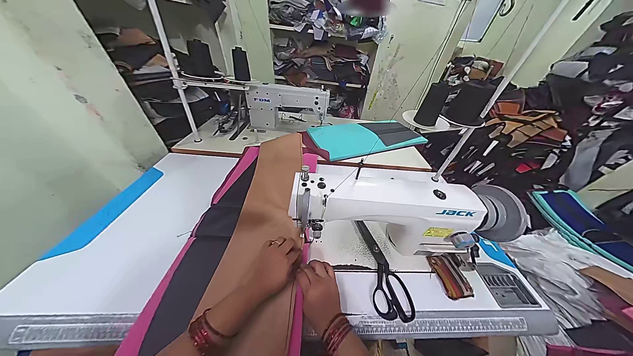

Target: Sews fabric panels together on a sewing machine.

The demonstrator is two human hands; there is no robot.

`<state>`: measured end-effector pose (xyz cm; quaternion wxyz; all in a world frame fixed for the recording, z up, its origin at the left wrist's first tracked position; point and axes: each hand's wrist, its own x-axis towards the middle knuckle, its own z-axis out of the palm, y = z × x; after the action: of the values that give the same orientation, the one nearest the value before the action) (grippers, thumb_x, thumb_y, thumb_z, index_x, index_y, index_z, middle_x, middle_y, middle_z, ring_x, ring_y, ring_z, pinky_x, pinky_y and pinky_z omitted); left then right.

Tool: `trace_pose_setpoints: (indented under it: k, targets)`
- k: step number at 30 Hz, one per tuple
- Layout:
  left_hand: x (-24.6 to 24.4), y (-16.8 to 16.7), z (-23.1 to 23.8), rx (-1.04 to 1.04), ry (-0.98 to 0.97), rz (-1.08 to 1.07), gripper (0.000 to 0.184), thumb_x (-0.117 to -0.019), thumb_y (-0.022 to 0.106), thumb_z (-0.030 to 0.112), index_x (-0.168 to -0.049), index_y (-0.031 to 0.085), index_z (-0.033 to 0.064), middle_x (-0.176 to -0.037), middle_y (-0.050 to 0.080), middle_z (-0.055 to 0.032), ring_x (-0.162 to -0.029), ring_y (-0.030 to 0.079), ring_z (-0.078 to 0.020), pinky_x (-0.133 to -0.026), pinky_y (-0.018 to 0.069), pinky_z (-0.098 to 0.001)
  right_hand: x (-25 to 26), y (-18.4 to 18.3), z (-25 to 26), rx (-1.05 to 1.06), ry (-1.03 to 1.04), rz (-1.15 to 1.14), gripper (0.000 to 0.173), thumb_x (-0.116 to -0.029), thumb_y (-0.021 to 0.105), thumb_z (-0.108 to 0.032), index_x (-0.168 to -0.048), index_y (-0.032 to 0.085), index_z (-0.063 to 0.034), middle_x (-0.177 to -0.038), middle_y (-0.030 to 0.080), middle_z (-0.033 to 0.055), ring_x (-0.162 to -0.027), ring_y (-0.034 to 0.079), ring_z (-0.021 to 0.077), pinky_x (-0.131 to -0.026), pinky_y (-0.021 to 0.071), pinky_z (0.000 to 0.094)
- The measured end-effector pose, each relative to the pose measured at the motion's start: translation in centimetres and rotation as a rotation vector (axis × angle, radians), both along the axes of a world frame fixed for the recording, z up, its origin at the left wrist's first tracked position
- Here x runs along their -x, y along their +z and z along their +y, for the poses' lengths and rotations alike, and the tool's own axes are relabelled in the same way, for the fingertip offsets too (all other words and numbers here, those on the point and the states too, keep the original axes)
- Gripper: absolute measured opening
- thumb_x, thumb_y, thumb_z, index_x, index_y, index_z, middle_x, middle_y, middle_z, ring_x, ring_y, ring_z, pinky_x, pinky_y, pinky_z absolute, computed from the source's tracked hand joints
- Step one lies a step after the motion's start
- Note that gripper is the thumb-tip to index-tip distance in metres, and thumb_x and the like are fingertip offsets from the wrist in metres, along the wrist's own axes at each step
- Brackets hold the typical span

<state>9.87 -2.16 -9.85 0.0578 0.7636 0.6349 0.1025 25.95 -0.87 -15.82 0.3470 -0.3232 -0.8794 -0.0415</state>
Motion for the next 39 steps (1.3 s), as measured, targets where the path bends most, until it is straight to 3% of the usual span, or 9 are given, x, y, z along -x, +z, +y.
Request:
trace_pose_setpoints:
  k: [3,9,15,17,20,26,28,31,39]
  targets:
    - [0.2,-0.5,0.2,-0.079,0.002,-0.022,0.026,-0.0979,0.056,0.007,-0.113,0.077,0.006,-0.124,0.07,-0.0186,-0.121,0.063,-0.0423,-0.095,0.0504,-0.0625,0.1,0.8,0.6,0.105,0.018,-0.056,0.02,-0.0832,0.068,0.0,-0.097,0.08,-0.0082,-0.108,0.078,0.0051,-0.102,0.073,0.0269,-0.084,0.0569,0.0489]
    - [-0.1,1.3,1.8,0.174,0.091,0.016,0.034,-0.1046,0.047,0.014,-0.129,0.071,0.0095,-0.138,0.061,-0.0172,-0.132,0.054,-0.0394,-0.104,0.0442,-0.0575,0.6,1.2,2.2,0.184,0.018,-0.066,0.023,-0.0858,0.065,0.002,-0.099,0.081,-0.0081,-0.11,0.078,0.005,-0.104,0.072,0.0285,-0.087,0.0558,0.051]
    - [-0.2,1.9,2.1,0.274,0.115,-0.056,0.038,-0.1069,0.041,0.011,-0.133,0.065,-0.0005,-0.148,0.057,-0.0153,-0.145,0.045,-0.0327,-0.121,0.0318,-0.0474,1.0,2.6,3.5,0.455,-0.012,-0.114,0.029,-0.0952,0.055,0.001,-0.111,0.078,-0.0068,-0.129,0.071,0.0112,-0.125,0.062,0.0352,-0.101,0.0484,0.0553]
    - [-0.1,1.4,2.2,0.26,0.123,-0.065,0.04,-0.1083,0.038,0.012,-0.137,0.062,-0.0006,-0.153,0.053,-0.0147,-0.149,0.04,-0.0318,-0.124,0.0279,-0.0462,1.2,2.9,4.0,0.48,-0.025,-0.13,0.029,-0.0958,0.055,0.0,-0.111,0.079,-0.0072,-0.127,0.069,0.0162,-0.123,0.062,0.0376,-0.1,0.0487,0.0547]
    - [0.0,1.0,2.7,0.232,0.134,-0.06,0.041,-0.109,0.036,0.014,-0.139,0.061,0.0005,-0.155,0.051,-0.014,-0.15,0.039,-0.0309,-0.124,0.0268,-0.0453,1.4,2.8,4.7,0.462,-0.039,-0.164,0.032,-0.0965,0.054,-0.001,-0.115,0.079,-0.0097,-0.125,0.071,0.014,-0.12,0.064,0.0352,-0.099,0.0493,0.0532]
    - [0.4,0.5,3.5,0.16,0.113,-0.101,0.04,-0.1082,0.039,0.016,-0.133,0.064,-0.003,-0.148,0.057,-0.018,-0.145,0.046,-0.0344,-0.121,0.0318,-0.0476,1.3,2.9,6.0,0.601,-0.037,-0.144,0.037,-0.1006,0.049,-0.002,-0.124,0.075,-0.0138,-0.13,0.069,0.0111,-0.124,0.061,0.0321,-0.103,0.0464,0.0521]
    - [1.0,0.4,2.8,0.202,0.08,-0.15,0.046,-0.1075,0.047,0.028,-0.141,0.058,-0.001,-0.155,0.048,-0.0189,-0.15,0.037,-0.0357,-0.124,0.0244,-0.0519,0.7,2.7,6.1,0.673,0.007,-0.071,0.038,-0.1015,0.048,-0.002,-0.127,0.074,-0.0137,-0.133,0.068,0.0111,-0.128,0.06,0.0314,-0.108,0.0435,0.0518]
    - [0.9,0.4,0.3,0.294,0.053,-0.134,0.073,-0.096,0.065,0.049,-0.158,0.042,0.017,-0.168,0.028,-0.0131,-0.158,0.016,-0.0372,-0.121,0.0072,-0.0707,-0.7,2.1,5.3,0.726,0.081,0.085,0.035,-0.1023,0.049,-0.001,-0.131,0.07,-0.0038,-0.137,0.066,0.0154,-0.133,0.058,0.0314,-0.118,0.0398,0.0445]
    - [1.8,0.2,-0.9,0.295,0.002,-0.118,0.064,-0.098,0.065,0.045,-0.155,0.048,0.0212,-0.168,0.03,-0.0098,-0.158,0.017,-0.0362,-0.119,0.0099,-0.0728,-2.6,1.3,2.7,0.559,0.099,0.135,0.038,-0.0906,0.053,0.009,-0.12,0.075,-0.0015,-0.125,0.072,0.0154,-0.124,0.064,0.0348,-0.111,0.0463,0.0473]
